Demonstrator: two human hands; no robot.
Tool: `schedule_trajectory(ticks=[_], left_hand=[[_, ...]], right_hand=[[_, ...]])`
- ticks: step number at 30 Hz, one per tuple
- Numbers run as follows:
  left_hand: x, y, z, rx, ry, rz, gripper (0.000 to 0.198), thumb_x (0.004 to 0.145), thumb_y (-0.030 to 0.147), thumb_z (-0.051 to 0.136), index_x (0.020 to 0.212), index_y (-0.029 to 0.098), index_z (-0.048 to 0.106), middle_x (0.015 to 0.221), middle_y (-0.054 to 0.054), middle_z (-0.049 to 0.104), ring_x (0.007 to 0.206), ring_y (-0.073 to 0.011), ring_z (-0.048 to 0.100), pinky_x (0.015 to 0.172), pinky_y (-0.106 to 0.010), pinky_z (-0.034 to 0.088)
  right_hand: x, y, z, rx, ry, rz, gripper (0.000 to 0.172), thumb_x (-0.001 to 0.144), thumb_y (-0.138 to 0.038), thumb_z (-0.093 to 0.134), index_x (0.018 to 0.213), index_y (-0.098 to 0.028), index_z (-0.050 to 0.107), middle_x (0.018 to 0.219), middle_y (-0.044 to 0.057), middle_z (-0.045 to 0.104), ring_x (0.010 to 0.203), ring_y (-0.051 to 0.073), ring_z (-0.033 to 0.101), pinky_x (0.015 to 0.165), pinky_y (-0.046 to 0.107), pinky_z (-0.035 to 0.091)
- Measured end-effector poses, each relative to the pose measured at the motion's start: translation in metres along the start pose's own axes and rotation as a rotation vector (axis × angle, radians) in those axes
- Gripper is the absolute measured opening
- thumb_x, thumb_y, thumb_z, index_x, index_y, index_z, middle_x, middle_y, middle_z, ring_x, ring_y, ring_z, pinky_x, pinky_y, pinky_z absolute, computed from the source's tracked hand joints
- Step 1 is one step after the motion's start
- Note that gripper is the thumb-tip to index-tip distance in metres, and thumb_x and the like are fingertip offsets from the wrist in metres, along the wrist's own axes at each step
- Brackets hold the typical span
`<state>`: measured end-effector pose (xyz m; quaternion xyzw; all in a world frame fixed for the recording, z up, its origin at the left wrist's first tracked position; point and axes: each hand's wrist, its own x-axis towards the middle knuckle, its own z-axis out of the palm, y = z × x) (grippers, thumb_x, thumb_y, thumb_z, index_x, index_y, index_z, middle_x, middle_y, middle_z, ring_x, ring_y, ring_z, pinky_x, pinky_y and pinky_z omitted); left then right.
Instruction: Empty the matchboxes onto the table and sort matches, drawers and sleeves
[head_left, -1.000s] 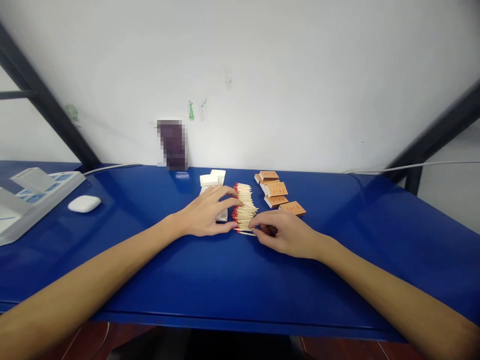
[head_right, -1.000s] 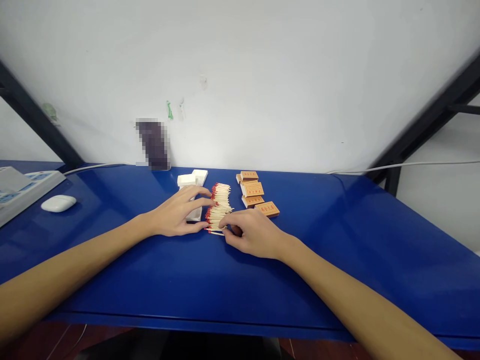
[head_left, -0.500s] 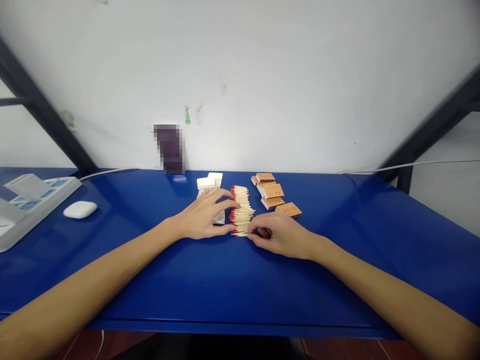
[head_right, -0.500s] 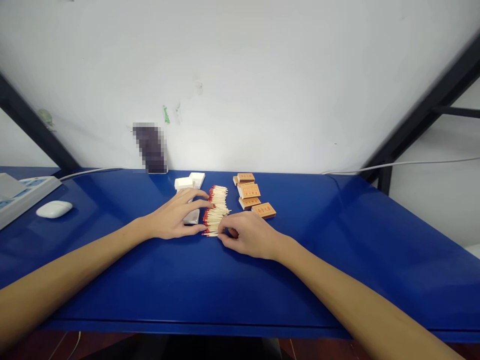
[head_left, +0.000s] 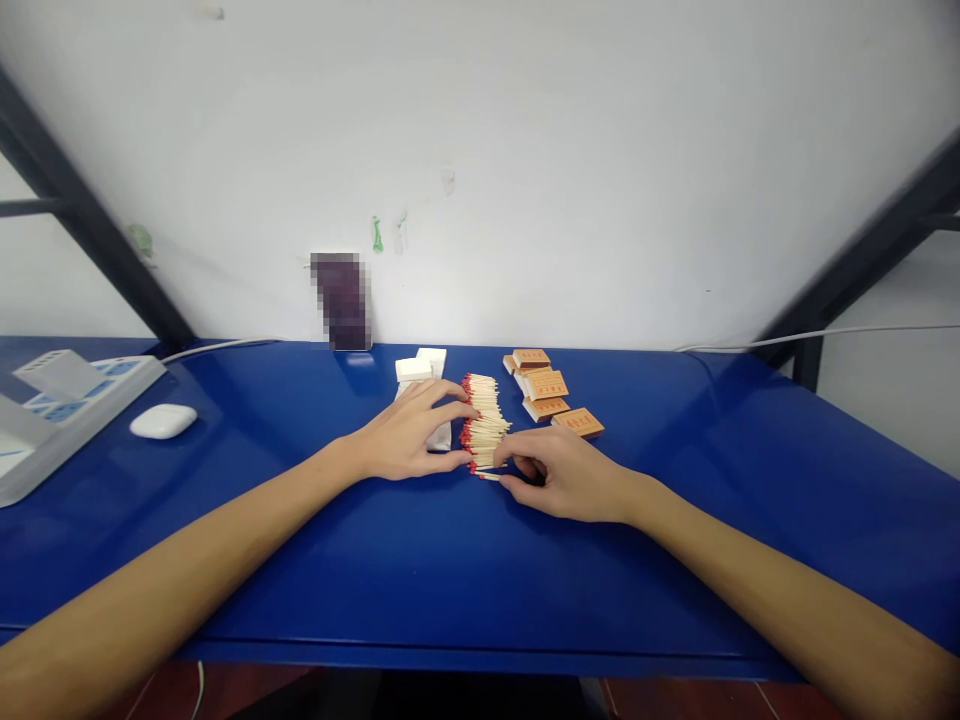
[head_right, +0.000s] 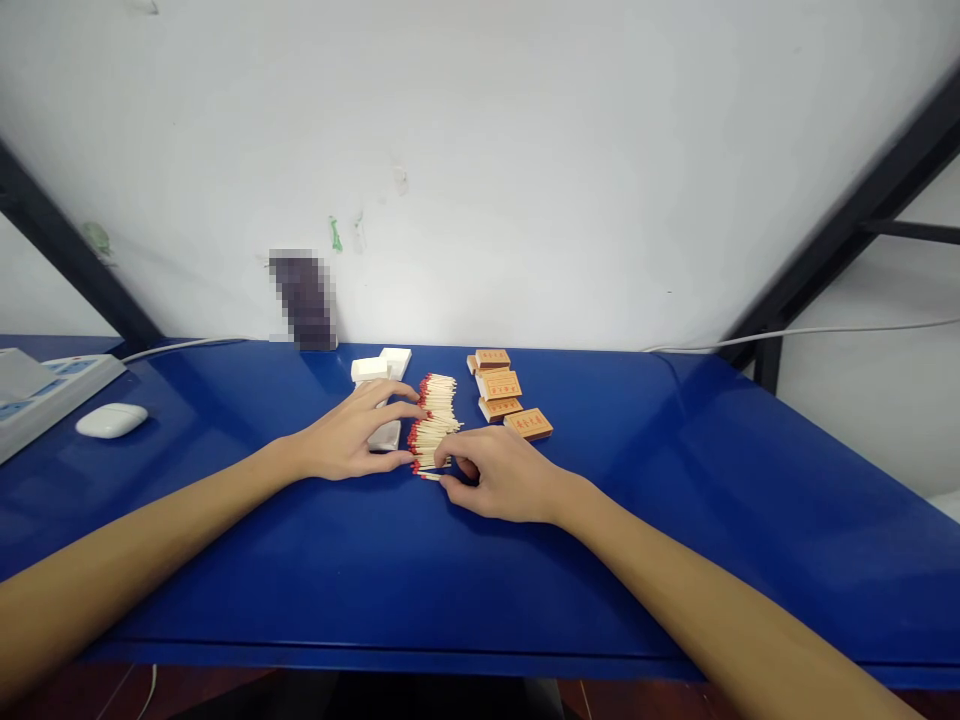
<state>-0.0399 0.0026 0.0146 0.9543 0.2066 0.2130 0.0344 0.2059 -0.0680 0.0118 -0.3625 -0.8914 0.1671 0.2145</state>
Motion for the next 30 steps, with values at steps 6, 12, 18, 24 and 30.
schedule_trajectory(ticks=[6, 12, 18, 24, 30], left_hand=[[-0.0001, -0.0001, 0.0004, -0.002, 0.002, -0.005, 0.045, 0.087, 0.052, 0.061, 0.122, 0.023, 0.059, 0.125, -0.011, 0.055, 0.114, -0.0275, 0.052, 0.100, -0.048, 0.042], [-0.0003, 0.0000, 0.0001, -0.007, -0.012, -0.009, 0.046, 0.087, 0.051, 0.062, 0.122, 0.022, 0.059, 0.126, -0.011, 0.054, 0.114, -0.0278, 0.051, 0.100, -0.047, 0.042], [-0.0007, -0.0006, 0.0003, -0.004, -0.012, -0.006, 0.047, 0.086, 0.052, 0.062, 0.122, 0.023, 0.059, 0.126, -0.012, 0.054, 0.115, -0.0278, 0.051, 0.100, -0.048, 0.041], [-0.0002, -0.0013, 0.0007, -0.008, -0.014, -0.004, 0.047, 0.086, 0.053, 0.062, 0.122, 0.023, 0.059, 0.126, -0.012, 0.054, 0.116, -0.0281, 0.051, 0.101, -0.049, 0.041], [-0.0005, -0.0023, 0.0015, -0.011, -0.017, -0.001, 0.048, 0.086, 0.054, 0.062, 0.123, 0.023, 0.058, 0.127, -0.012, 0.053, 0.116, -0.0278, 0.051, 0.101, -0.048, 0.042]], right_hand=[[0.0002, 0.0014, 0.0015, -0.004, -0.017, 0.014, 0.013, 0.084, -0.016, 0.059, 0.093, -0.018, 0.067, 0.060, -0.006, 0.046, 0.054, 0.010, 0.043, 0.056, 0.023, 0.032], [-0.0002, 0.0013, 0.0009, 0.004, -0.003, 0.021, 0.022, 0.085, -0.016, 0.058, 0.105, -0.018, 0.068, 0.060, -0.006, 0.046, 0.054, 0.010, 0.044, 0.056, 0.023, 0.034], [-0.0008, 0.0026, 0.0015, 0.019, 0.021, -0.010, 0.018, 0.085, -0.016, 0.058, 0.098, -0.018, 0.070, 0.060, -0.005, 0.049, 0.053, 0.010, 0.045, 0.056, 0.023, 0.036], [-0.0002, 0.0021, 0.0009, 0.011, 0.018, -0.025, 0.014, 0.084, -0.014, 0.057, 0.093, -0.017, 0.069, 0.060, -0.005, 0.050, 0.054, 0.010, 0.045, 0.057, 0.023, 0.036], [0.0004, 0.0015, 0.0001, 0.016, 0.011, -0.028, 0.015, 0.085, -0.015, 0.057, 0.093, -0.018, 0.070, 0.061, -0.004, 0.052, 0.054, 0.010, 0.045, 0.056, 0.023, 0.035]])
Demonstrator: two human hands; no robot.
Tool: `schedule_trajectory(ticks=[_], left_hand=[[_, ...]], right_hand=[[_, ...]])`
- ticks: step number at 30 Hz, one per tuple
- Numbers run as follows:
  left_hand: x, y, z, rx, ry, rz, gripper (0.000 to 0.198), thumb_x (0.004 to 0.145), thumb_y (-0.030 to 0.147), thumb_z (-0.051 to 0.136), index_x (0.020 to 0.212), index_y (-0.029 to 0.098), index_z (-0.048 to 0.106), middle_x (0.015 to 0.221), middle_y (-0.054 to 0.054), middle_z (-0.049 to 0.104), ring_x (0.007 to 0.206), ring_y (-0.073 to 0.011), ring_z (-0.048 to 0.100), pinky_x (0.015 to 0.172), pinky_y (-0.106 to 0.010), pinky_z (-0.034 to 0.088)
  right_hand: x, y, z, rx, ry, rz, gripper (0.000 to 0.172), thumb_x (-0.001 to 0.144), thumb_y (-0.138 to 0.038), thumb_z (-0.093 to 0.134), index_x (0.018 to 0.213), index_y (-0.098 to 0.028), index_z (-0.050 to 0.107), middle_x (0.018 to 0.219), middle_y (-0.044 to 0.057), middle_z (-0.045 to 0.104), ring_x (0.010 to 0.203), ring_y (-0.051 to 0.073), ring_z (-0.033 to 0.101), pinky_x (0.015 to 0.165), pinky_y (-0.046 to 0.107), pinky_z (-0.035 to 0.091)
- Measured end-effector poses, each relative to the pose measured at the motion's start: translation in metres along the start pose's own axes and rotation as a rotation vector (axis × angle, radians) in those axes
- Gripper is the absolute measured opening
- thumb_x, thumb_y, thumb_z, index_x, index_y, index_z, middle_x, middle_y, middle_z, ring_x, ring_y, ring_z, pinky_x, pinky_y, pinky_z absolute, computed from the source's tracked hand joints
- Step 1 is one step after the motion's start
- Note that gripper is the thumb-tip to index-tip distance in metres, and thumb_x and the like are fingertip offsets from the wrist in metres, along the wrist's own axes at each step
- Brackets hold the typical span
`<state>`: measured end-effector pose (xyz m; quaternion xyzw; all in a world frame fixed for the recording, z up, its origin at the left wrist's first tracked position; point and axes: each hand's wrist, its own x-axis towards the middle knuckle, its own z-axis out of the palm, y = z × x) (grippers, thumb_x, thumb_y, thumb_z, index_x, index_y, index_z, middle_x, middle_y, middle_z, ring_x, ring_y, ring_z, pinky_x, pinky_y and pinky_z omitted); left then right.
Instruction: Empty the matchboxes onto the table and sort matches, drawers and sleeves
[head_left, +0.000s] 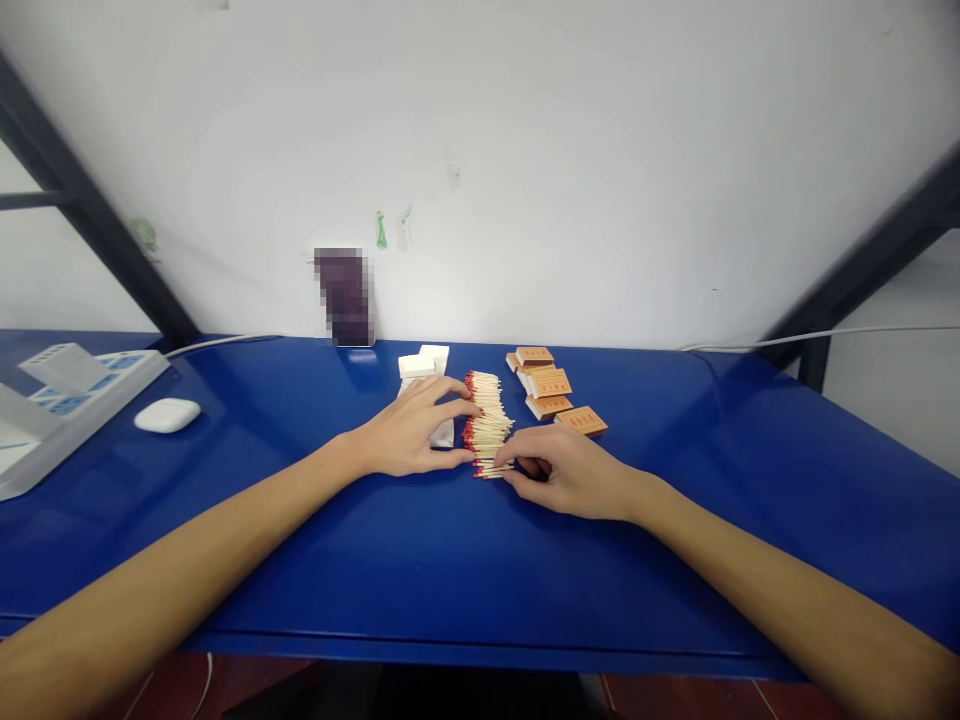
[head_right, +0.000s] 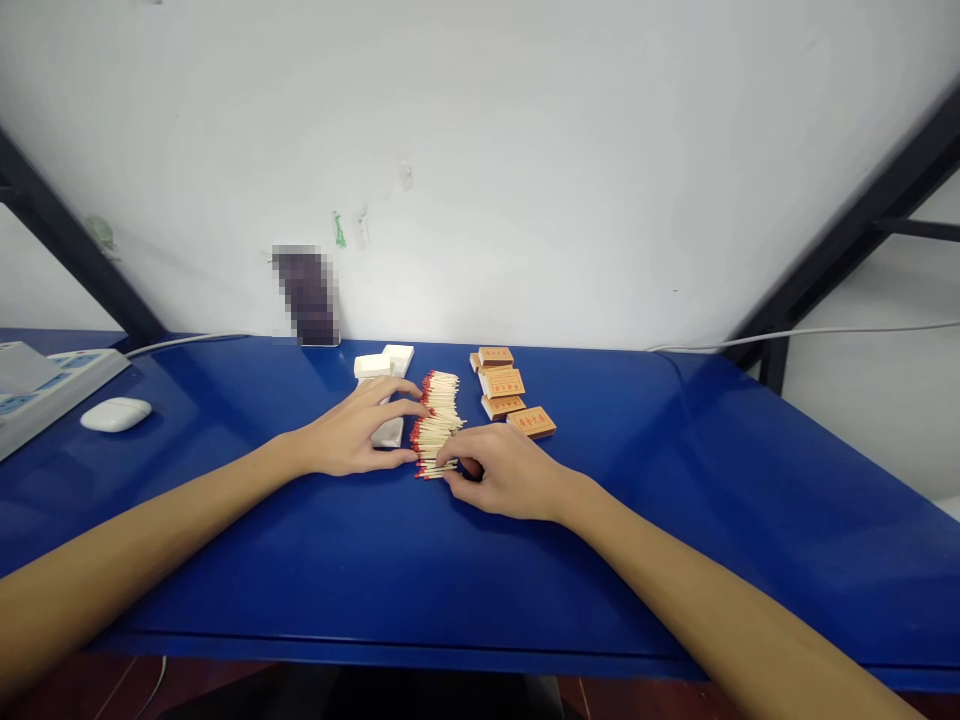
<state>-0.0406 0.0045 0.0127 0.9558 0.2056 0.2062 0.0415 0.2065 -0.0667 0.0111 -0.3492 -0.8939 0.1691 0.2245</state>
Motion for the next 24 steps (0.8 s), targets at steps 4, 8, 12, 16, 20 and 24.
schedule_trajectory(ticks=[4, 8, 12, 16, 20, 24], left_hand=[[0.0000, -0.0001, 0.0000, -0.005, -0.004, -0.004, 0.049, 0.086, 0.053, 0.062, 0.124, 0.022, 0.058, 0.127, -0.012, 0.052, 0.118, -0.0279, 0.050, 0.102, -0.048, 0.041], [-0.0003, -0.0008, 0.0003, -0.004, -0.004, -0.005, 0.049, 0.086, 0.053, 0.062, 0.124, 0.023, 0.058, 0.127, -0.012, 0.052, 0.118, -0.0283, 0.050, 0.103, -0.049, 0.040], [-0.0004, -0.0013, 0.0009, -0.003, -0.003, -0.006, 0.049, 0.087, 0.053, 0.062, 0.126, 0.024, 0.058, 0.128, -0.012, 0.052, 0.118, -0.0286, 0.050, 0.103, -0.049, 0.041], [0.0001, -0.0009, 0.0010, 0.003, -0.006, -0.013, 0.048, 0.087, 0.052, 0.061, 0.125, 0.024, 0.058, 0.127, -0.011, 0.053, 0.118, -0.0284, 0.050, 0.104, -0.049, 0.040], [0.0001, -0.0009, 0.0008, 0.009, -0.008, -0.013, 0.046, 0.088, 0.051, 0.060, 0.125, 0.023, 0.058, 0.128, -0.011, 0.052, 0.119, -0.0280, 0.049, 0.105, -0.049, 0.039], [-0.0001, -0.0013, 0.0009, 0.008, -0.004, -0.010, 0.047, 0.088, 0.051, 0.060, 0.125, 0.023, 0.058, 0.128, -0.011, 0.052, 0.118, -0.0280, 0.050, 0.104, -0.049, 0.039]], right_hand=[[0.0008, -0.0006, -0.0008, 0.007, -0.011, -0.019, 0.016, 0.085, -0.013, 0.057, 0.091, -0.018, 0.070, 0.066, -0.002, 0.057, 0.057, 0.010, 0.047, 0.058, 0.023, 0.037], [0.0007, -0.0005, -0.0005, -0.009, -0.006, -0.010, 0.014, 0.084, -0.014, 0.057, 0.091, -0.018, 0.070, 0.062, -0.004, 0.053, 0.055, 0.010, 0.046, 0.057, 0.024, 0.036], [-0.0001, -0.0002, 0.0001, -0.013, 0.001, -0.001, 0.015, 0.084, -0.015, 0.058, 0.094, -0.017, 0.069, 0.061, -0.005, 0.050, 0.054, 0.010, 0.044, 0.056, 0.023, 0.036], [-0.0006, 0.0002, 0.0000, -0.022, -0.006, 0.003, 0.012, 0.085, -0.016, 0.057, 0.089, -0.017, 0.068, 0.061, -0.004, 0.049, 0.055, 0.010, 0.044, 0.056, 0.024, 0.034], [-0.0002, 0.0008, 0.0001, -0.025, -0.005, 0.007, 0.013, 0.085, -0.016, 0.056, 0.091, -0.017, 0.068, 0.060, -0.005, 0.048, 0.054, 0.010, 0.043, 0.056, 0.024, 0.034], [0.0007, 0.0003, 0.0000, -0.024, -0.006, 0.005, 0.012, 0.086, -0.017, 0.057, 0.089, -0.017, 0.068, 0.061, -0.004, 0.048, 0.054, 0.010, 0.043, 0.056, 0.024, 0.033]])
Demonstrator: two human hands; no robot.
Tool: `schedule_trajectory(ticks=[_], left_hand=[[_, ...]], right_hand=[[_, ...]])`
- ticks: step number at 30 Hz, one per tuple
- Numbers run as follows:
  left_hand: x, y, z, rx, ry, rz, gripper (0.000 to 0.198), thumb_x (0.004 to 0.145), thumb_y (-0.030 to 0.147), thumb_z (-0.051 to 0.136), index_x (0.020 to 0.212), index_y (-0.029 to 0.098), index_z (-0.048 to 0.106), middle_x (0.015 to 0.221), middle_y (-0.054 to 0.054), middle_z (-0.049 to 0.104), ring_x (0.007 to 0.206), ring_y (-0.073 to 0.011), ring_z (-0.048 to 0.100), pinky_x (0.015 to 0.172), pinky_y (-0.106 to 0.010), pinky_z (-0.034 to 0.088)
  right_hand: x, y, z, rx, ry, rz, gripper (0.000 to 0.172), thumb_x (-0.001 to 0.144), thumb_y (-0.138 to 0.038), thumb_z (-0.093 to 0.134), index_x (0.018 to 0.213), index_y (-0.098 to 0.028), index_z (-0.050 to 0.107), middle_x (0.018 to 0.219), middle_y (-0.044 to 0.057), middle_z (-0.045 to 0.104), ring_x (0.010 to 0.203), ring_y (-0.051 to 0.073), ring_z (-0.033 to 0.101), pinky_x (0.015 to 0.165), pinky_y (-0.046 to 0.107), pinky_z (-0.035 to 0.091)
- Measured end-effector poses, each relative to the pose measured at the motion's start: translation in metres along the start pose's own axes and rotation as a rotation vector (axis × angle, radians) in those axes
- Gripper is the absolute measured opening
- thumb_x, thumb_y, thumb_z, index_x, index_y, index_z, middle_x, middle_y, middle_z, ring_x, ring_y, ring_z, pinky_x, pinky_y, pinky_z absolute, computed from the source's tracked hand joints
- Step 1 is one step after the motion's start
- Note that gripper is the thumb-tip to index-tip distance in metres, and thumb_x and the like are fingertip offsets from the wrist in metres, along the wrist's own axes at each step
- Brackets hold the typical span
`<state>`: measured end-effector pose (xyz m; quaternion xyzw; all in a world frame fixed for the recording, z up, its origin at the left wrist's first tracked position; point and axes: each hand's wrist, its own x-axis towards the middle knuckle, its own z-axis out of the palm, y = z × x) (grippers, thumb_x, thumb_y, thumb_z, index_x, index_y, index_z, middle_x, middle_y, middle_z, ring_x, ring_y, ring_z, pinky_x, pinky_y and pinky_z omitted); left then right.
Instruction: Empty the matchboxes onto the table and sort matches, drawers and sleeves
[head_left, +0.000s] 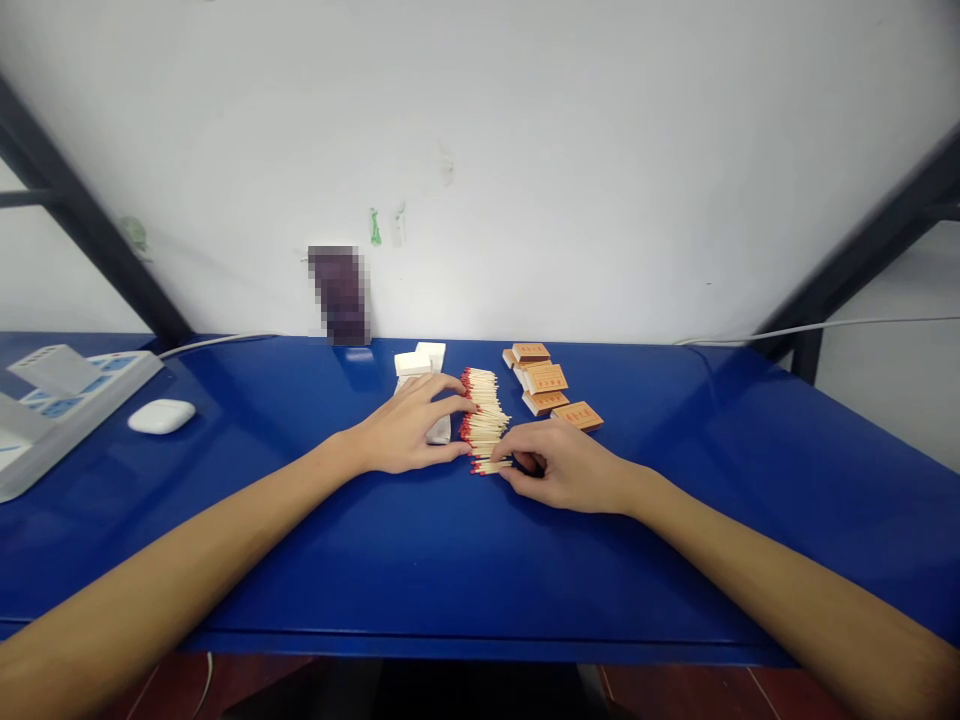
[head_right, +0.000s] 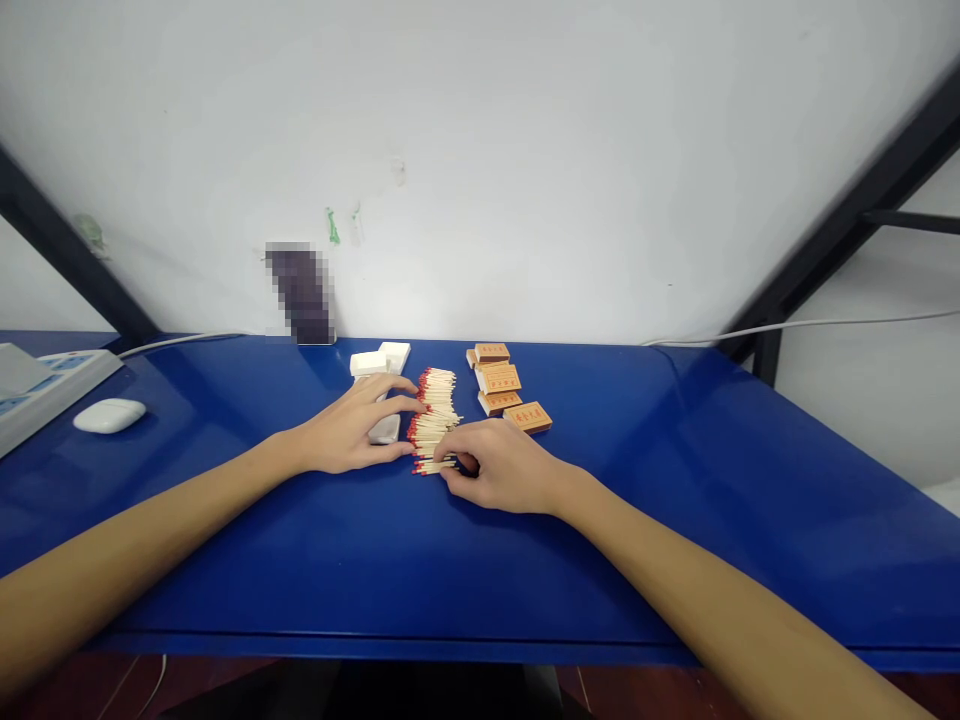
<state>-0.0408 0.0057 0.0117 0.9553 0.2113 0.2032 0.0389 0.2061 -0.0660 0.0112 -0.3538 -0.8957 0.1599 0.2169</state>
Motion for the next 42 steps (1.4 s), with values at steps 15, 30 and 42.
schedule_trajectory(ticks=[15, 30, 42], left_hand=[[0.0008, 0.0009, -0.0014, -0.020, -0.031, -0.005, 0.051, 0.087, 0.055, 0.060, 0.126, 0.022, 0.058, 0.130, -0.012, 0.051, 0.121, -0.0288, 0.049, 0.104, -0.049, 0.040], [0.0017, 0.0001, -0.0009, -0.038, -0.023, -0.003, 0.070, 0.074, 0.067, 0.070, 0.126, 0.022, 0.058, 0.131, -0.013, 0.052, 0.121, -0.0311, 0.049, 0.104, -0.052, 0.040], [0.0015, -0.0004, 0.0004, -0.044, -0.016, -0.006, 0.069, 0.075, 0.068, 0.067, 0.127, 0.024, 0.058, 0.131, -0.013, 0.052, 0.123, -0.0314, 0.048, 0.104, -0.052, 0.039]], right_hand=[[-0.0011, 0.0007, -0.0022, 0.012, -0.024, 0.012, 0.016, 0.081, -0.010, 0.053, 0.088, -0.017, 0.067, 0.062, -0.004, 0.053, 0.054, 0.010, 0.043, 0.056, 0.024, 0.032], [-0.0007, 0.0018, -0.0014, 0.004, -0.041, 0.031, 0.014, 0.081, -0.010, 0.054, 0.083, -0.018, 0.065, 0.060, -0.005, 0.047, 0.054, 0.009, 0.040, 0.054, 0.023, 0.030], [-0.0024, 0.0029, -0.0032, -0.008, -0.033, 0.029, 0.021, 0.078, -0.006, 0.051, 0.087, -0.018, 0.065, 0.065, -0.003, 0.057, 0.056, 0.011, 0.045, 0.056, 0.024, 0.031]])
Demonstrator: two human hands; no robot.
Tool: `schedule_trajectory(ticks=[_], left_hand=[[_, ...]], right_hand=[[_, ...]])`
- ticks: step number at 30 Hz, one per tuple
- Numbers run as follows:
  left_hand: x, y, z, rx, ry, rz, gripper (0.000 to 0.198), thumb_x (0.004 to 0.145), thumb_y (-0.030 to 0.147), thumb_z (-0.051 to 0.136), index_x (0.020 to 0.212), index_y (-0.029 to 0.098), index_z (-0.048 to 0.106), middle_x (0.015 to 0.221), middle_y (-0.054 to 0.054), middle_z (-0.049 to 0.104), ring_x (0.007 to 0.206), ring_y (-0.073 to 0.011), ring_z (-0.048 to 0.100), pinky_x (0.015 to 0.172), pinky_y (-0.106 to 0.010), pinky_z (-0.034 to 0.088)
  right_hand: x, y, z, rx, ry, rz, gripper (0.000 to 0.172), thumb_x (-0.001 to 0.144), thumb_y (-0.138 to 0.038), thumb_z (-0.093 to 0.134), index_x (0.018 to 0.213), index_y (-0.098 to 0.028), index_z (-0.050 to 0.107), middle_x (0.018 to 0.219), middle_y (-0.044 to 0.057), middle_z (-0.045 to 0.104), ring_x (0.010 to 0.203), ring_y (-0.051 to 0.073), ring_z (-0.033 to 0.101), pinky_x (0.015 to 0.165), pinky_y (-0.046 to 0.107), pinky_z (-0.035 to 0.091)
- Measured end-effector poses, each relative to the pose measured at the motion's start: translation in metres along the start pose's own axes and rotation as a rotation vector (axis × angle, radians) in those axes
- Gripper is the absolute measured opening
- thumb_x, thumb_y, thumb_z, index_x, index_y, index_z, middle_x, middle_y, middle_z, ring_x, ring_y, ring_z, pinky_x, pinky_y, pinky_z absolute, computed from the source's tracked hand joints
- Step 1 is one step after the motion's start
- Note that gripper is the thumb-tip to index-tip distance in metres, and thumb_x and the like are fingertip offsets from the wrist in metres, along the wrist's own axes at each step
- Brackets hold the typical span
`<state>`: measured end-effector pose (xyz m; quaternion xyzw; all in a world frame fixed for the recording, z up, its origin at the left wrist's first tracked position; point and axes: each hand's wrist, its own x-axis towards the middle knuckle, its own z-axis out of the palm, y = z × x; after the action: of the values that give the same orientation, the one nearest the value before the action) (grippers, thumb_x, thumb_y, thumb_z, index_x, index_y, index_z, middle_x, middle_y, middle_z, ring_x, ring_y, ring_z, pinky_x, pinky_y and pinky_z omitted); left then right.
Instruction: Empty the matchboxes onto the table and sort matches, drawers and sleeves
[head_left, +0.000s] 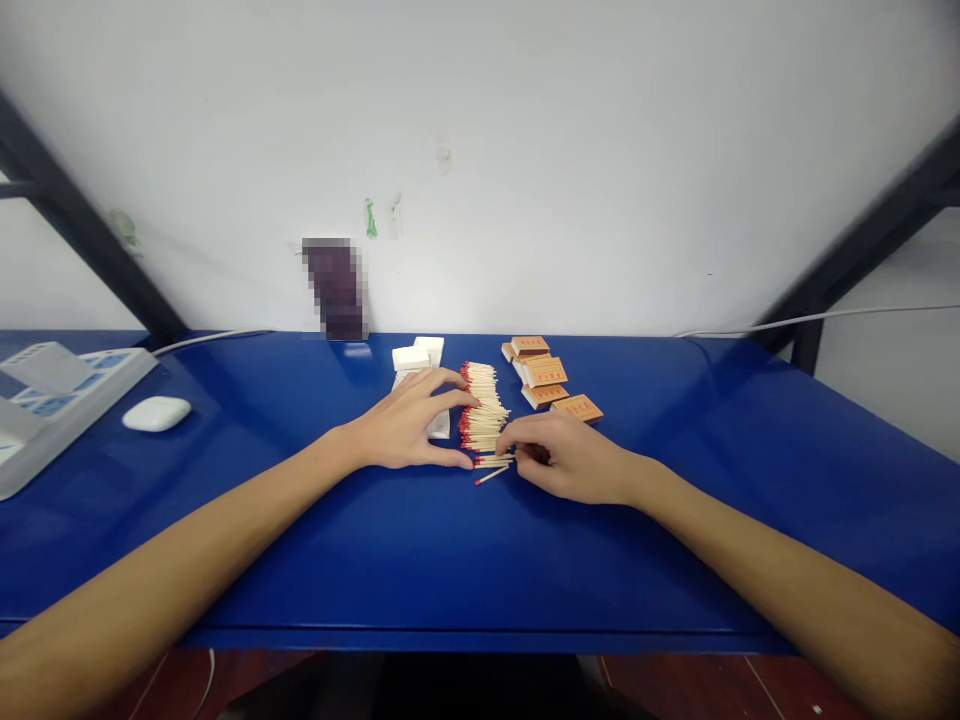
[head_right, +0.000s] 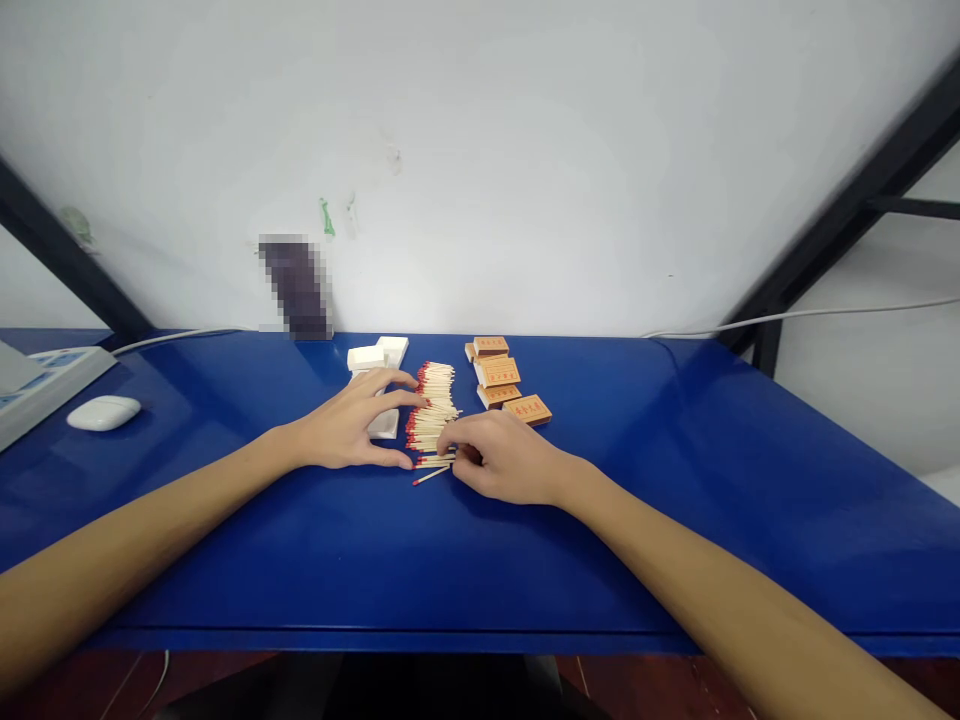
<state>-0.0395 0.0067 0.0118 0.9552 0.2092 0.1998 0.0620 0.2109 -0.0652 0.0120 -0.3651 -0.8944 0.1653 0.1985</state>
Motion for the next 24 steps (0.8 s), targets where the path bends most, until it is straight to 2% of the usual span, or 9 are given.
schedule_trajectory(ticks=[8, 14, 17, 20, 24], left_hand=[[-0.0002, 0.0013, -0.0005, -0.009, 0.004, -0.002, 0.068, 0.075, 0.068, 0.068, 0.127, 0.025, 0.058, 0.131, -0.013, 0.052, 0.122, -0.0312, 0.049, 0.103, -0.051, 0.040], [-0.0002, 0.0019, -0.0007, -0.003, 0.001, 0.001, 0.069, 0.076, 0.068, 0.066, 0.127, 0.023, 0.058, 0.131, -0.013, 0.052, 0.122, -0.0308, 0.049, 0.103, -0.051, 0.041], [-0.0001, 0.0021, -0.0008, 0.000, 0.003, 0.002, 0.067, 0.077, 0.068, 0.066, 0.127, 0.023, 0.058, 0.131, -0.013, 0.052, 0.122, -0.0307, 0.049, 0.103, -0.051, 0.040], [0.0002, 0.0024, -0.0008, 0.004, 0.001, -0.008, 0.067, 0.077, 0.068, 0.066, 0.127, 0.024, 0.058, 0.131, -0.013, 0.052, 0.122, -0.0311, 0.049, 0.104, -0.051, 0.040], [0.0003, 0.0028, -0.0008, 0.006, 0.000, -0.014, 0.063, 0.080, 0.066, 0.064, 0.127, 0.025, 0.058, 0.132, -0.012, 0.052, 0.123, -0.0312, 0.048, 0.105, -0.052, 0.039]], right_hand=[[0.0006, 0.0014, -0.0006, -0.027, -0.011, 0.016, 0.018, 0.078, -0.007, 0.053, 0.085, -0.018, 0.066, 0.061, -0.005, 0.050, 0.054, 0.010, 0.043, 0.055, 0.024, 0.030], [0.0000, 0.0014, 0.0003, -0.019, -0.012, 0.006, 0.020, 0.082, -0.008, 0.052, 0.091, -0.018, 0.067, 0.066, -0.003, 0.058, 0.057, 0.011, 0.046, 0.057, 0.024, 0.031], [-0.0002, 0.0000, -0.0007, -0.012, -0.014, 0.007, 0.016, 0.087, -0.014, 0.053, 0.092, -0.018, 0.067, 0.065, -0.002, 0.057, 0.056, 0.011, 0.046, 0.057, 0.024, 0.031], [0.0002, -0.0018, -0.0014, -0.006, -0.022, 0.022, 0.014, 0.091, -0.026, 0.056, 0.091, -0.018, 0.067, 0.060, -0.004, 0.050, 0.053, 0.010, 0.042, 0.055, 0.024, 0.030], [0.0007, -0.0020, -0.0006, 0.009, -0.014, 0.012, 0.016, 0.088, -0.032, 0.063, 0.092, -0.017, 0.067, 0.060, -0.005, 0.048, 0.053, 0.009, 0.042, 0.055, 0.023, 0.031]])
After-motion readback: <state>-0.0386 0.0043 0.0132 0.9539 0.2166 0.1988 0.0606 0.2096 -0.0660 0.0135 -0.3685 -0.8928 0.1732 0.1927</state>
